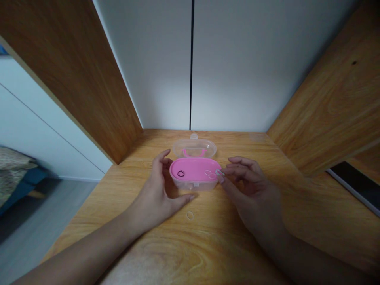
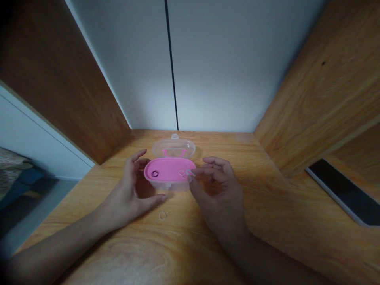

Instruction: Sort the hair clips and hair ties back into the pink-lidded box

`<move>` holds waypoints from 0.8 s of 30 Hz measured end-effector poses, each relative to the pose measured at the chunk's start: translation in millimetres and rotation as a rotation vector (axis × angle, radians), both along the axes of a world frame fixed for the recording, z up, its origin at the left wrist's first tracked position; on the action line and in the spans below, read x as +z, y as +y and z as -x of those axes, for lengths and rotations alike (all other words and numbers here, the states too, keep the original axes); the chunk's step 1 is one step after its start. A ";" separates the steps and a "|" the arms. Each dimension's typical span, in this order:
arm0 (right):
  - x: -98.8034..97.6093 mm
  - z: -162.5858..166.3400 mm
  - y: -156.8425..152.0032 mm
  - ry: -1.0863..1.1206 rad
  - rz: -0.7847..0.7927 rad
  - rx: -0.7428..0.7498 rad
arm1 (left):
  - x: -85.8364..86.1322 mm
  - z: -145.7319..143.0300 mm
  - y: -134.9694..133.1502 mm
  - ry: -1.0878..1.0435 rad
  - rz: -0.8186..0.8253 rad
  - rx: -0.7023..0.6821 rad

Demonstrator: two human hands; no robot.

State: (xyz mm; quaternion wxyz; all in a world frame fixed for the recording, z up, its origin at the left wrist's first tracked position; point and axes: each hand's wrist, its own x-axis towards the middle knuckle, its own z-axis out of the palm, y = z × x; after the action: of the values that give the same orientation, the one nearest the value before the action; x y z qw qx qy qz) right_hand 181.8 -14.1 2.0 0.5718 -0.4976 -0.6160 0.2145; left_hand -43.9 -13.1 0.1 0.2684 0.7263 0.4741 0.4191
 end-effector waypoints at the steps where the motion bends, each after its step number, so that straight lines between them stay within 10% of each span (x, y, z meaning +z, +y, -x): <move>1: -0.8 -0.1 0.7 0.003 0.009 -0.002 | -1.3 -0.2 -0.2 -0.020 0.038 -0.045; 24: 4.8 -2.5 -6.1 -0.100 -0.103 0.011 | -4.3 3.1 0.6 -0.079 0.019 -0.099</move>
State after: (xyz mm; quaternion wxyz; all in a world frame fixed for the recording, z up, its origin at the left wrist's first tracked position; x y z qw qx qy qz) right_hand 184.3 -20.2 6.7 0.5639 -0.4741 -0.6569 0.1604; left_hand -47.0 -12.5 -4.2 0.3142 0.7291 0.4307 0.4293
